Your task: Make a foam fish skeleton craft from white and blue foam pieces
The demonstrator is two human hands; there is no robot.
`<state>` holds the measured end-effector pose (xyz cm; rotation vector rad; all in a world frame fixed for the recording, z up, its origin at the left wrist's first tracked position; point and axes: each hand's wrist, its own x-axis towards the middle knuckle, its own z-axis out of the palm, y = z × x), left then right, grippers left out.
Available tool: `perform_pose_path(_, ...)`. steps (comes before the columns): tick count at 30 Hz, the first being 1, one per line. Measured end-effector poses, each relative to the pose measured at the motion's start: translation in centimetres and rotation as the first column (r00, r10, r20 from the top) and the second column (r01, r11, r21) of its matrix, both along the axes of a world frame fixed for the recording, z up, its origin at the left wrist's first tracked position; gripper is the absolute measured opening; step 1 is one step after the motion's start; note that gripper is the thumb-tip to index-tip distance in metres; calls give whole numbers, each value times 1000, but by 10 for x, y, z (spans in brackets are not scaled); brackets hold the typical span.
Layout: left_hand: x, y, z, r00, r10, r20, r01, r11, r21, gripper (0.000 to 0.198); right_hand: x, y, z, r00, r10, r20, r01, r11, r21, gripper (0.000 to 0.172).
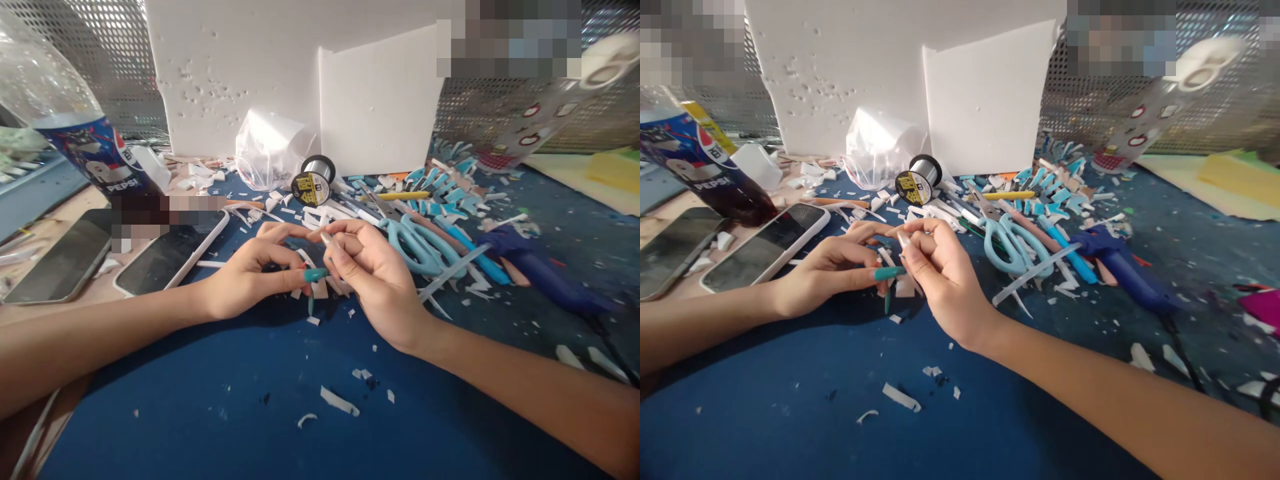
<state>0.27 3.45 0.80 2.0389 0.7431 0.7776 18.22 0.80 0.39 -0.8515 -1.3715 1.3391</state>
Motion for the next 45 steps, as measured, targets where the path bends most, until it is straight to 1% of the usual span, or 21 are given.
perform_pose_path(3,-1,0,-1,990,28,139,-22,999,-44,24,-1,3,1,996,-33,-85,36,999,38,11)
perform_pose_path(5,-2,0,-2,977,45,208,-38,999,-39,22,-2,5,5,992,-51,-119,56,998,37,10)
perform_pose_path(8,-2,1,-5,944,63,323,-61,998,-18,19,-4,7,14,985,-83,-148,83,997,-5,7)
perform_pose_path(11,0,3,-9,891,108,440,-121,993,1,17,-4,10,24,980,-124,-157,118,992,-50,7)
perform_pose_path(13,1,5,-12,849,139,509,-143,989,-32,17,-5,12,29,978,-134,-158,126,990,-60,8)
perform_pose_path(16,1,9,-12,809,161,566,-114,987,-117,16,-7,17,36,978,-121,-171,116,992,-42,9)
perform_pose_path(19,2,11,-3,781,184,596,-108,981,-161,15,-12,21,48,979,-112,-169,117,993,22,9)
perform_pose_path(24,2,11,29,718,199,667,-97,977,-188,15,-21,29,83,983,-97,-153,123,978,171,10)
perform_pose_path(26,1,12,38,706,188,683,-108,982,-158,15,-24,32,94,986,-82,-143,110,974,200,11)
perform_pose_path(28,-1,15,42,725,156,671,-120,988,-100,14,-26,34,99,989,-73,-126,98,974,203,11)
perform_pose_path(31,-1,19,40,799,141,584,-162,987,-17,16,-25,38,92,991,-91,-98,108,975,193,11)
perform_pose_path(34,3,19,32,853,169,494,-202,979,14,23,-19,39,76,989,-130,-72,142,969,200,5)
perform_pose_path(38,11,13,20,905,197,376,-217,976,11,25,-6,33,53,997,-81,12,77,980,183,3)
perform_pose_path(42,16,2,8,957,196,215,-203,979,12,22,5,23,32,998,-20,52,14,993,115,9)
perform_pose_path(45,17,-5,2,983,168,77,-171,985,31,23,9,17,18,998,14,63,-18,998,57,14)
